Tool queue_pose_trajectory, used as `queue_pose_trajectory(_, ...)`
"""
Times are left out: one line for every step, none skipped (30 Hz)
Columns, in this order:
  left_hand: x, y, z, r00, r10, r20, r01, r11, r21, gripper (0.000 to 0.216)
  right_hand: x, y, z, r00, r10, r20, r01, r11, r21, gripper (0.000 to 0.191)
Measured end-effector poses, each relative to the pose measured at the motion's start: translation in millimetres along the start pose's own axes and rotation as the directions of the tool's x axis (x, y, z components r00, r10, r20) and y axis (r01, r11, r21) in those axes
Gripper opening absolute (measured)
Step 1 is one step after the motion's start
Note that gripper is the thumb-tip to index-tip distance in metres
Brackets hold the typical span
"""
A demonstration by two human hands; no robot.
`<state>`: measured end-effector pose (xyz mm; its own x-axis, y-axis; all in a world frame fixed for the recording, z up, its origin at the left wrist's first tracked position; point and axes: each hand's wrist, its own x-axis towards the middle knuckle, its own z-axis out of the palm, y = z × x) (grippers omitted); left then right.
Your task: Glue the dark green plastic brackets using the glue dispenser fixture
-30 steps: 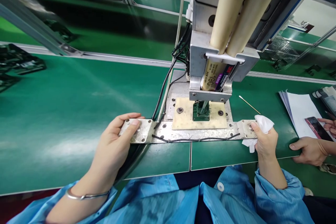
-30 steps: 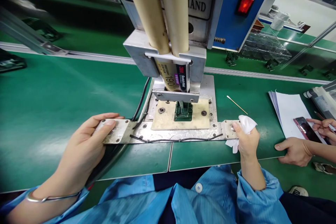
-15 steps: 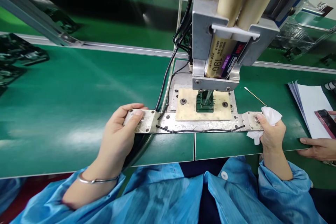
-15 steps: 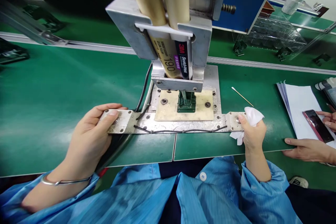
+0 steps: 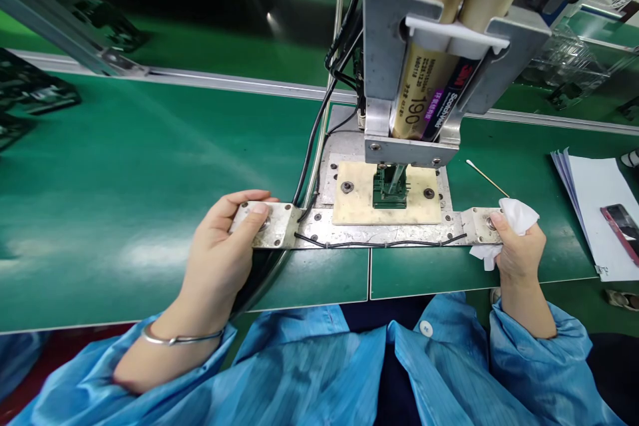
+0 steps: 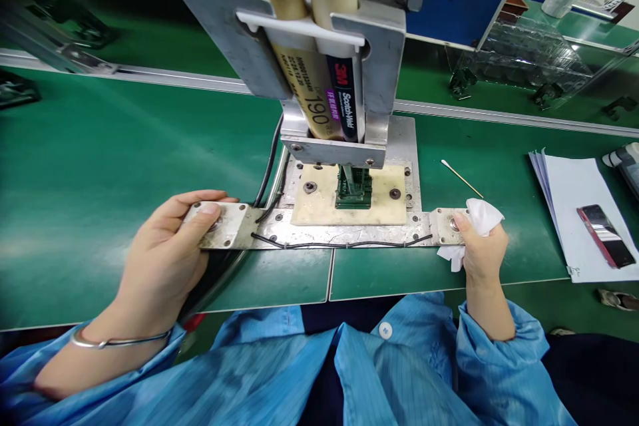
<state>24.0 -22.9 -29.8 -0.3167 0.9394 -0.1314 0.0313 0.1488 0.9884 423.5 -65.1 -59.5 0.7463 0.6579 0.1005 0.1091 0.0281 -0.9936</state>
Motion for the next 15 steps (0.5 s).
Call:
queue_pose_trajectory(-0.1,-0.1,-0.3,1.000,0.000,0.001,0.000,1.000,0.006,0.031,-0.1,-0.4,0.1,1.000,-0.002,-0.001,0.002,1.000,-0.008,0.055)
queue_pose_trajectory(-0.1,0.0,-0.6,1.000,0.001,0.003,-0.001,1.000,0.014,0.031,-0.2,-0.7,0.1,1.000,-0.005,-0.003,0.005,1.000,-0.014,0.055)
queue_pose_trajectory(-0.1,0.1,-0.7,1.000,0.001,0.003,-0.001,1.000,0.021,0.032,-0.3,-0.9,0.1,1.000,-0.006,-0.003,0.006,1.000,-0.018,0.054)
queue_pose_trajectory(-0.1,0.3,-0.8,1.000,0.000,0.004,0.000,1.000,0.027,0.032,-0.3,-1.0,0.2,1.000,-0.007,0.000,0.007,1.000,-0.020,0.054)
queue_pose_trajectory(-0.1,0.5,-0.8,1.000,-0.002,0.004,0.002,1.000,0.030,0.032,-0.3,-1.0,0.2,1.000,-0.008,0.003,0.008,1.000,-0.022,0.054)
queue_pose_trajectory(-0.1,0.8,-0.6,1.000,-0.003,0.003,0.003,1.000,0.030,0.032,-0.3,-1.0,0.2,1.000,-0.010,0.004,0.010,1.000,-0.023,0.054)
queue_pose_trajectory(-0.2,1.0,-0.4,1.000,-0.005,0.001,0.005,1.000,0.026,0.032,-0.2,-0.9,0.2,1.000,-0.011,0.003,0.011,1.000,-0.024,0.054)
queue_pose_trajectory(-0.3,1.3,-0.2,1.000,-0.009,0.001,0.009,1.000,0.020,0.031,-0.2,-0.8,0.2,1.000,-0.011,0.001,0.011,1.000,-0.025,0.054)
queue_pose_trajectory(-0.4,1.5,0.1,1.000,-0.012,0.000,0.012,1.000,0.013,0.031,-0.1,-0.8,0.3,1.000,-0.007,-0.003,0.007,1.000,-0.023,0.055)
queue_pose_trajectory(-0.5,1.7,0.2,1.000,-0.014,-0.001,0.014,1.000,0.007,0.031,0.0,-1.0,0.3,1.000,0.000,-0.008,0.000,1.000,-0.020,0.056)
queue_pose_trajectory(-0.7,1.8,0.3,1.000,-0.016,-0.002,0.016,1.000,0.003,0.031,-0.1,-1.3,0.4,1.000,0.010,-0.013,-0.010,1.000,-0.016,0.057)
queue_pose_trajectory(-0.9,1.9,0.3,1.000,-0.019,-0.001,0.019,1.000,0.003,0.031,-0.2,-1.7,0.5,1.000,0.020,-0.016,-0.020,1.000,-0.012,0.058)
queue_pose_trajectory(-1.1,1.9,0.2,1.000,-0.020,0.000,0.020,1.000,0.006,0.031,-0.4,-2.3,0.7,0.999,0.027,-0.018,-0.027,1.000,-0.006,0.059)
queue_pose_trajectory(-1.3,2.0,0.0,1.000,-0.020,0.000,0.020,1.000,0.009,0.032,-0.6,-2.9,1.0,0.999,0.030,-0.020,-0.030,1.000,-0.002,0.060)
queue_pose_trajectory(-1.5,2.0,-0.2,1.000,-0.020,0.001,0.020,1.000,0.013,0.032,-1.0,-3.6,1.3,0.999,0.030,-0.019,-0.030,1.000,0.003,0.059)
